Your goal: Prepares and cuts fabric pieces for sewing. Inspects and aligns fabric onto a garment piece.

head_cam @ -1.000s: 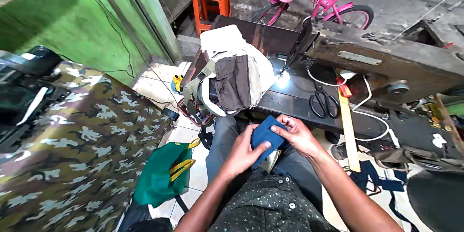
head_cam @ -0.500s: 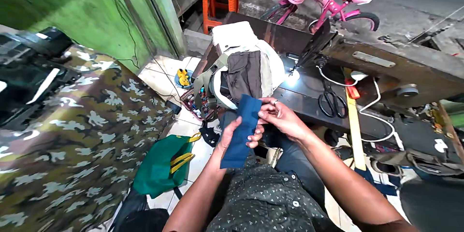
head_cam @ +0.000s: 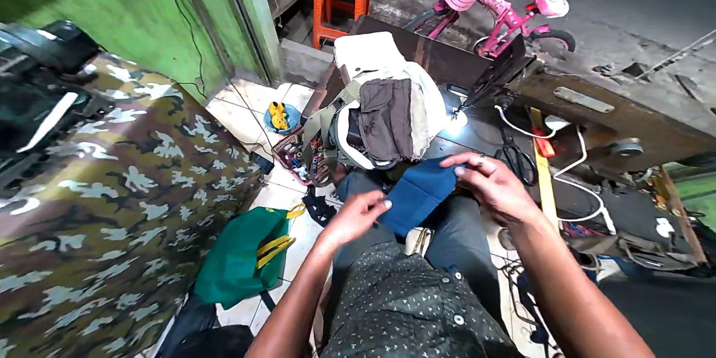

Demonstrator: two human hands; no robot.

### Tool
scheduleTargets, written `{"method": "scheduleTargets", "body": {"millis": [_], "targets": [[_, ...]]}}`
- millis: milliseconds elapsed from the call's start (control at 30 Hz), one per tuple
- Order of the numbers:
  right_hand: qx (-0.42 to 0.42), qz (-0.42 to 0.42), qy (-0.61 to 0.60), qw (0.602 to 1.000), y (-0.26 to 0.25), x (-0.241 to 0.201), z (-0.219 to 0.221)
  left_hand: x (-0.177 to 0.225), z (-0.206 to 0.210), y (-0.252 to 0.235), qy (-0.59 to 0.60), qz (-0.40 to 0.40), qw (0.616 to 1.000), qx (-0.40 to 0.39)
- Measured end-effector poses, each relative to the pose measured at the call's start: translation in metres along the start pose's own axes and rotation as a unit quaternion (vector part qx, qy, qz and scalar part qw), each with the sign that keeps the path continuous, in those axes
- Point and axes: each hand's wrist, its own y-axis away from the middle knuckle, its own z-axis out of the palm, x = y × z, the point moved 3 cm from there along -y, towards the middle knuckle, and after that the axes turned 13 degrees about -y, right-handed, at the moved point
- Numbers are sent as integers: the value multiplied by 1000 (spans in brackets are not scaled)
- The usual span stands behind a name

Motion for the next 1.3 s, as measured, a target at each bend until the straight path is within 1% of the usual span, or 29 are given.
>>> {"method": "scheduleTargets", "body": {"millis": [33, 67, 133, 167, 233, 267, 333, 400, 467, 500, 567, 600, 633, 733, 767, 833, 900, 967, 1033, 1100, 1167, 1233, 1300], "targets": [[-22, -19, 6, 1000, 2, -8, -4, 3, -15, -4, -69, 3, 997, 32], [-45, -43, 37, 997, 2, -18, -6, 6, -29, -10, -120, 5, 990, 72], [-56, -101, 162, 980, -1, -41, -3, 11, -59, -26, -206, 32, 963, 172], [-52, -126, 216, 967, -3, -51, 1, 15, -74, -38, -239, 48, 947, 206], [-46, -170, 303, 937, -7, -65, 6, 20, -98, -77, -281, 76, 926, 239], [-44, -185, 329, 925, -8, -70, 8, 22, -104, -96, -299, 90, 919, 241], [-41, -205, 356, 911, -11, -78, 11, 27, -109, -128, -346, 86, 909, 215], [-30, -235, 377, 896, -16, -84, 9, 31, -111, -150, -398, 48, 901, 166], [-23, -240, 393, 887, -18, -86, 4, 27, -117, -164, -400, 30, 905, 141], [-27, -235, 401, 885, -19, -88, 2, 23, -123, -167, -373, 20, 917, 138], [-50, -219, 403, 887, -24, -89, -4, 16, -138, -168, -285, -6, 947, 150], [-64, -209, 394, 893, -28, -89, -6, 14, -144, -168, -252, -21, 954, 160], [-78, -197, 377, 902, -33, -88, -7, 11, -147, -167, -238, -24, 956, 171], [-91, -162, 341, 922, -50, -83, -6, 10, -142, -167, -278, 6, 946, 168], [-90, -155, 334, 925, -56, -82, -5, 10, -140, -167, -286, 2, 944, 167], [-87, -142, 323, 932, -67, -78, 0, 10, -140, -165, -260, -23, 946, 193], [-101, -134, 309, 936, -77, -77, 5, 10, -140, -165, -229, -25, 949, 215], [-137, -135, 293, 937, -83, -77, 8, 12, -139, -168, -261, -30, 943, 205], [-162, -136, 282, 936, -85, -78, 11, 17, -142, -170, -318, -45, 926, 200], [-179, -126, 260, 941, -83, -80, 14, 23, -149, -169, -355, -43, 910, 210], [-193, -116, 235, 946, -79, -77, 16, 29, -158, -171, -367, -26, 912, 181], [-204, -114, 228, 945, -77, -73, 18, 29, -162, -176, -359, -10, 926, 117], [-218, -117, 216, 944, -79, -73, 24, 26, -163, -181, -361, -18, 930, 63]]}}
